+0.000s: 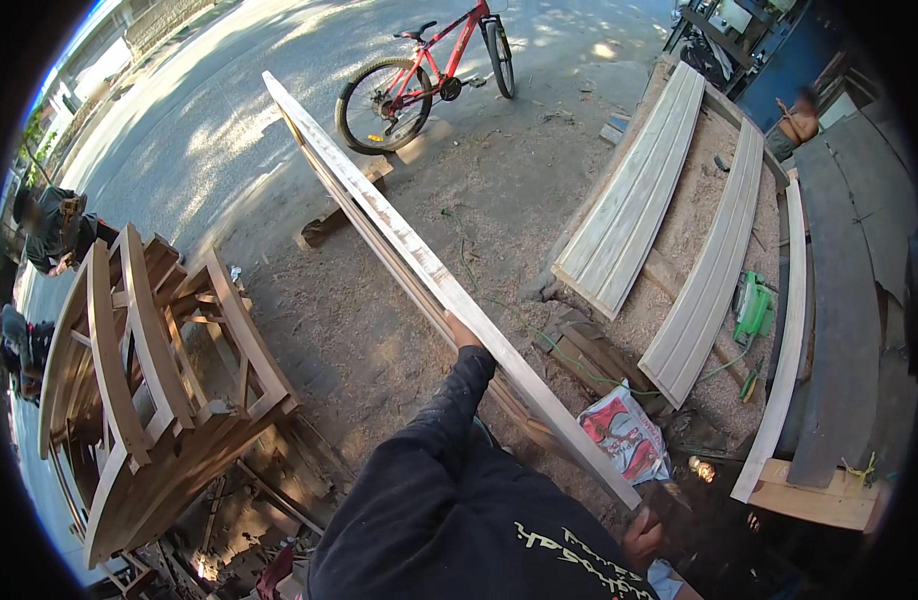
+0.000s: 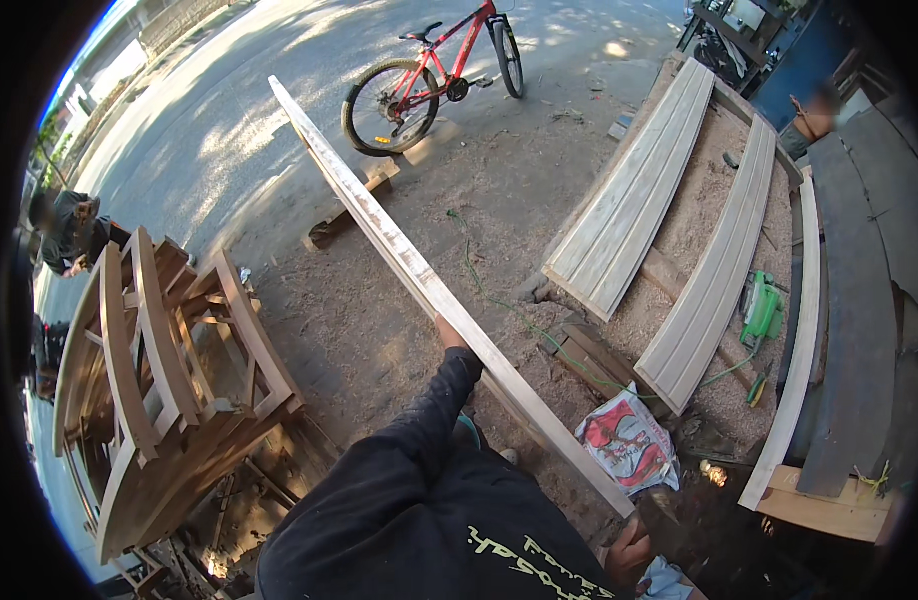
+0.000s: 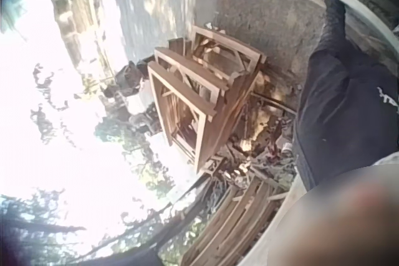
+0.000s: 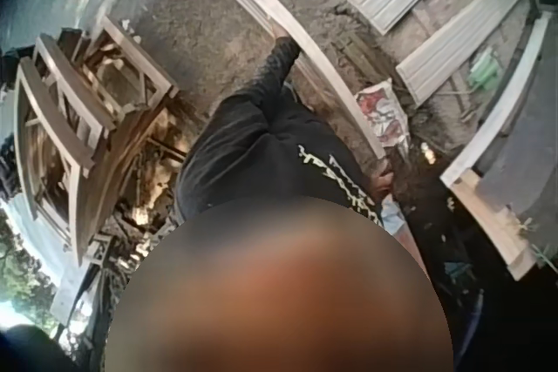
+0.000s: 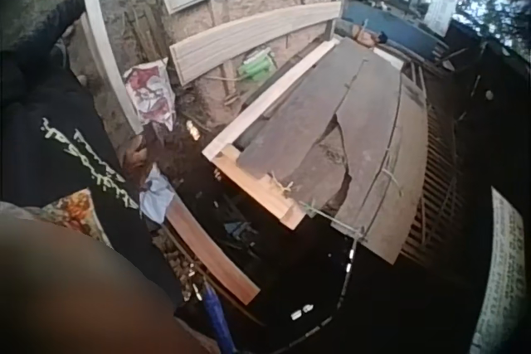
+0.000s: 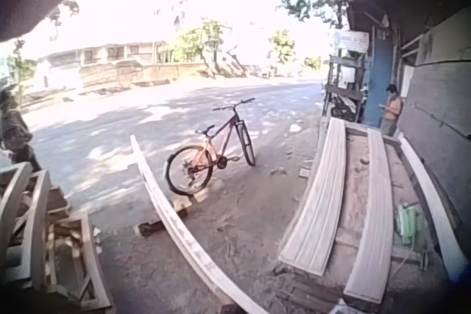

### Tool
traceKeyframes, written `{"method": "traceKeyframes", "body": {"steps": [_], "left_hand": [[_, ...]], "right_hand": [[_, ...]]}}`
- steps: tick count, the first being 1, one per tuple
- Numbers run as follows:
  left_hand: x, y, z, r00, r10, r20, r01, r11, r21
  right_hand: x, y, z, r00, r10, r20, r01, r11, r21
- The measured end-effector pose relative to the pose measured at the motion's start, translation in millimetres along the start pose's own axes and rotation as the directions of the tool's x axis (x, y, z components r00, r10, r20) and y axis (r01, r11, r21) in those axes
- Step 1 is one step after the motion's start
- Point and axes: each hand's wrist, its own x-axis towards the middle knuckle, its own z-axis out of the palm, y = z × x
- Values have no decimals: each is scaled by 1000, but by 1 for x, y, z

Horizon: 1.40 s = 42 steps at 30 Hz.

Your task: The person measures, cuts, and prepares wooden frames or furniture components from lumber in a workshop, using a measuring tape, hammer, and chisel.

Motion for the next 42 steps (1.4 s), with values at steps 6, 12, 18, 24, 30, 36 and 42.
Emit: {"method": "traceKeyframes", "body": {"steps": [6, 12, 18, 24, 30, 36, 42], "left_hand": [[12, 10, -45, 996, 83, 19, -82, 997, -7], [7, -7, -15, 997, 25, -73, -23, 999, 35], [33, 6, -77, 996, 56, -74, -47, 992, 114], [-8, -14, -19, 937, -348, -42, 350, 923, 163], [21, -8, -58, 986, -133, -99, 142, 987, 82], [-12, 16, -42, 952, -295, -86, 303, 948, 97], [-17, 26, -41, 934, -344, -96, 352, 931, 98]], "right_hand": [[3, 25, 21, 933, -289, -213, 305, 951, 50], [22, 11, 42, 994, -72, 82, 85, 983, -160], [32, 16, 73, 983, -176, 58, 172, 983, 64], [19, 47, 84, 999, -29, 31, 27, 998, 58], [59, -9, 24, 931, 66, 360, -126, 981, 146], [77, 161, 45, 955, 70, 288, -123, 978, 170], [127, 106, 115, 972, 53, 230, -107, 967, 232]]}}
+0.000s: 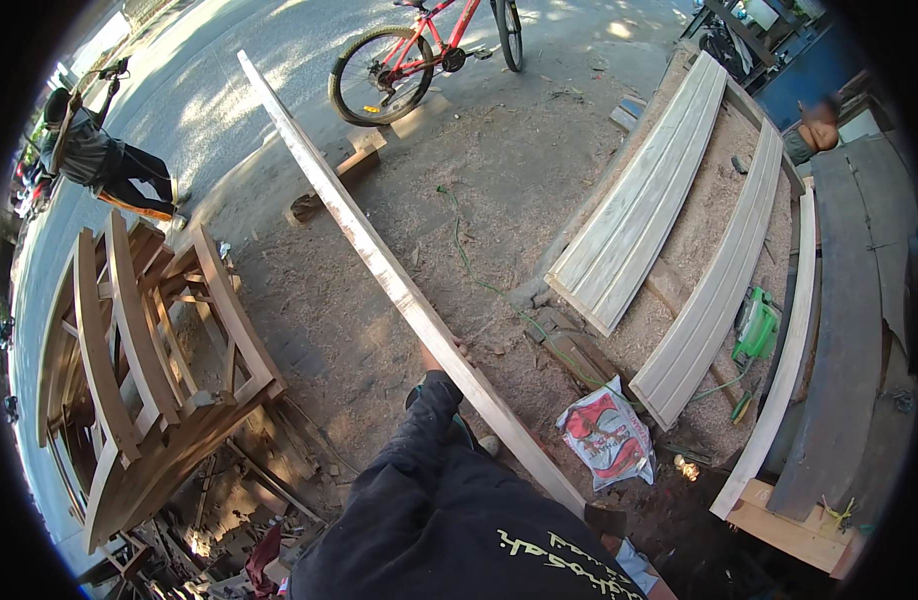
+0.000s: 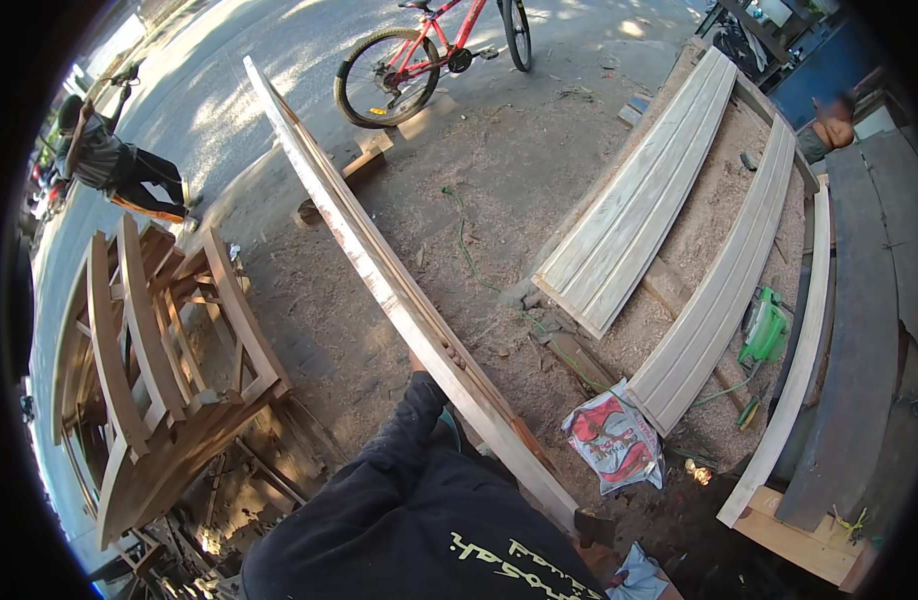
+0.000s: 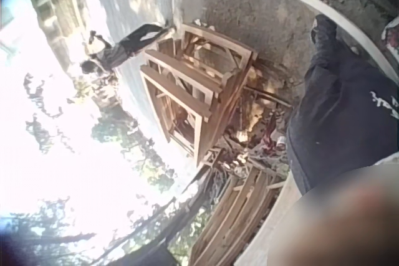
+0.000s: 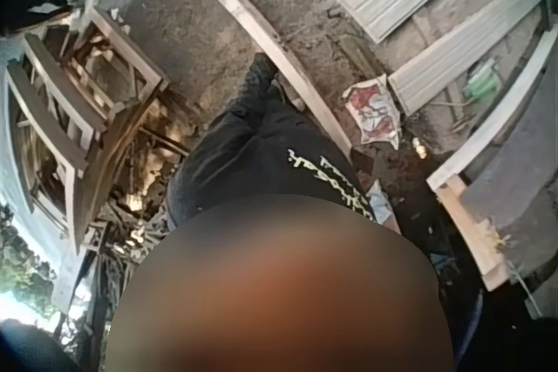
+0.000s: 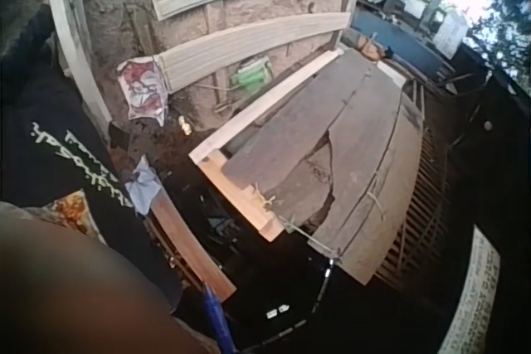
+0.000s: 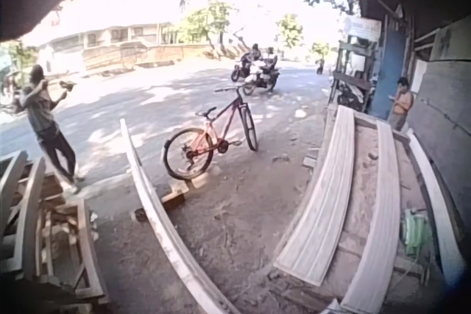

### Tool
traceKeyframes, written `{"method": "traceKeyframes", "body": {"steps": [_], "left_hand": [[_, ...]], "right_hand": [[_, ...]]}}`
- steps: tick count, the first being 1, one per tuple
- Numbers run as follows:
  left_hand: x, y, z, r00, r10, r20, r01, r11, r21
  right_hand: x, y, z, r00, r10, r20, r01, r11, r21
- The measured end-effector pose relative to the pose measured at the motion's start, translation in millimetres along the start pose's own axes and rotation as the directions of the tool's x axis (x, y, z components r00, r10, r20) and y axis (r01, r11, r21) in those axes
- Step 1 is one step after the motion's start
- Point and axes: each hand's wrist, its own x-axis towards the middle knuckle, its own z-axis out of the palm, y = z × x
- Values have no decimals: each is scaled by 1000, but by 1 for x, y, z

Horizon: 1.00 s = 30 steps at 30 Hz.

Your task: The person measures, cuts, and prepares wooden frames or furniture components from lumber in a workshop, using a measuring tape, hammer, and chisel.

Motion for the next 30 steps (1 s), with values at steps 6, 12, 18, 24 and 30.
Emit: {"method": "traceKeyframes", "body": {"steps": [6, 12, 18, 24, 30], "left_hand": [[-1, -1, 17, 999, 42, -1, -42, 999, 35], [-5, -3, 33, 999, 38, 12, -38, 999, 27], [-19, 0, 15, 995, 42, -86, -43, 999, -8], [-25, -17, 13, 993, 108, 41, -108, 994, 18], [-8, -18, 13, 989, 110, 101, -114, 993, 34]], "right_hand": [[-8, 79, 30, 997, 0, -78, 6, 997, 77], [45, 202, -6, 976, 34, -215, 5, 984, 178], [35, 266, 37, 961, 7, -276, 52, 977, 208], [32, 268, 83, 926, -28, -376, 119, 968, 220], [36, 269, 87, 895, -60, -441, 186, 951, 247]]}}
